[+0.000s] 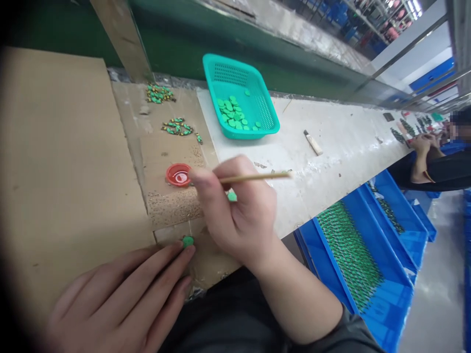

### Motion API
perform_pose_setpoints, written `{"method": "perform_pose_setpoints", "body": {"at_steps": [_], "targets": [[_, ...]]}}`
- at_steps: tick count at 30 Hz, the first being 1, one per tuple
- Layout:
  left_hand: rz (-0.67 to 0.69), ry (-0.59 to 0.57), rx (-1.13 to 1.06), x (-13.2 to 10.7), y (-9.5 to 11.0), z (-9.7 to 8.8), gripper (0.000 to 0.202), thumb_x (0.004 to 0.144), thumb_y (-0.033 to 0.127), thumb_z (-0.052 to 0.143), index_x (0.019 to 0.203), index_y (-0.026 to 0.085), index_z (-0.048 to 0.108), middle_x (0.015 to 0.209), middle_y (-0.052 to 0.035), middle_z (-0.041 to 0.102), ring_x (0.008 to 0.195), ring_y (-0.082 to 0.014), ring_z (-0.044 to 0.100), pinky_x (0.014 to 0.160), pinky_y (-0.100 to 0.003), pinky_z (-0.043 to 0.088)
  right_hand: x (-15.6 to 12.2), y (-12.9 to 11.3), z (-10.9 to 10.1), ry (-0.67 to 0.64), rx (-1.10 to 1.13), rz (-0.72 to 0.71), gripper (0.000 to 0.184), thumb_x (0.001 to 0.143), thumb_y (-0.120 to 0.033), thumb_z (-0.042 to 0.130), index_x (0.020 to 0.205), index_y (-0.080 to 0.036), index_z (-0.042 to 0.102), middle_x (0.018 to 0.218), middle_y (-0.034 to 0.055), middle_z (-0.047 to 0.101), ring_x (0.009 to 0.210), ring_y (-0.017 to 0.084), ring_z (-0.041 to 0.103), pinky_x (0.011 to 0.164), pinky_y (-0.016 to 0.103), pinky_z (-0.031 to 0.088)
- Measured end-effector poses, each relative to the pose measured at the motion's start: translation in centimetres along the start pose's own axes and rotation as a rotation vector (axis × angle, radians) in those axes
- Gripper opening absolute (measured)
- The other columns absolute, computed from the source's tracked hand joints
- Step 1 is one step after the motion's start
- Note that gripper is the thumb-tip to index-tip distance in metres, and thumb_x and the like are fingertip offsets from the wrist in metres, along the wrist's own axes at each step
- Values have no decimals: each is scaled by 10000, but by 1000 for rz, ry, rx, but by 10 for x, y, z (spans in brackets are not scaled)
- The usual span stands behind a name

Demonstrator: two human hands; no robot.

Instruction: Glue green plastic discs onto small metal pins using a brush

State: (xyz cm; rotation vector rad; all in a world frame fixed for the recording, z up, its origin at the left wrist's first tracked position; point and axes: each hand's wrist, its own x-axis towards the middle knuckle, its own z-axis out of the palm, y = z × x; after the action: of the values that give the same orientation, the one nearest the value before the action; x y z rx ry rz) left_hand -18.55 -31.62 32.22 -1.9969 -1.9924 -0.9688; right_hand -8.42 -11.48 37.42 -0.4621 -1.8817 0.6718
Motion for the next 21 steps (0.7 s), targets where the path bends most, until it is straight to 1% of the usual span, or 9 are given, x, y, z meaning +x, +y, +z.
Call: {"method": "perform_pose_setpoints", "body": {"at_steps": [3,7,11,16,19,21], "targets": [[-7,44,-31,2,-1,2,354,1120,287,670,1443,200,787,1391,-64,847,1199,-283,713,964,-470,469,15,8,11,-77,-62,-29,284,1203,-318,648,933,-266,575,783,-58,643,646,98,650,614,281,526],[8,63,-34,1,-1,5,317,1120,261,657,1381,174,813,1379,-77,853,1160,-281,704,951,-476,457,18,18,19,-162,-82,1,323,1201,-320,653,904,-253,543,770,-69,665,632,78,648,619,248,511],[23,50,-12,0,-2,6,312,1119,270,655,1361,168,823,1398,-75,848,1168,-285,694,940,-481,455,17,21,20,-175,-83,29,334,1200,-343,653,900,-250,539,749,-71,667,624,75,643,625,240,501],[15,73,-22,2,-3,6,297,1126,249,643,1347,161,821,1381,-71,853,1146,-273,689,931,-473,450,16,22,21,-199,-84,46,343,1213,-386,622,909,-251,540,752,-67,663,619,72,618,615,232,484],[33,48,-17,3,-3,6,297,1110,261,688,1354,156,821,1413,-76,843,1159,-280,688,933,-475,457,15,23,22,-206,-80,46,343,1210,-390,626,908,-254,540,753,-66,654,619,77,598,614,236,483],[29,61,-20,2,-3,6,294,1105,262,694,1349,161,823,1408,-76,844,1145,-274,691,924,-473,458,15,24,22,-204,-79,47,345,1208,-390,631,905,-255,538,755,-64,654,622,79,594,617,238,484]]}}
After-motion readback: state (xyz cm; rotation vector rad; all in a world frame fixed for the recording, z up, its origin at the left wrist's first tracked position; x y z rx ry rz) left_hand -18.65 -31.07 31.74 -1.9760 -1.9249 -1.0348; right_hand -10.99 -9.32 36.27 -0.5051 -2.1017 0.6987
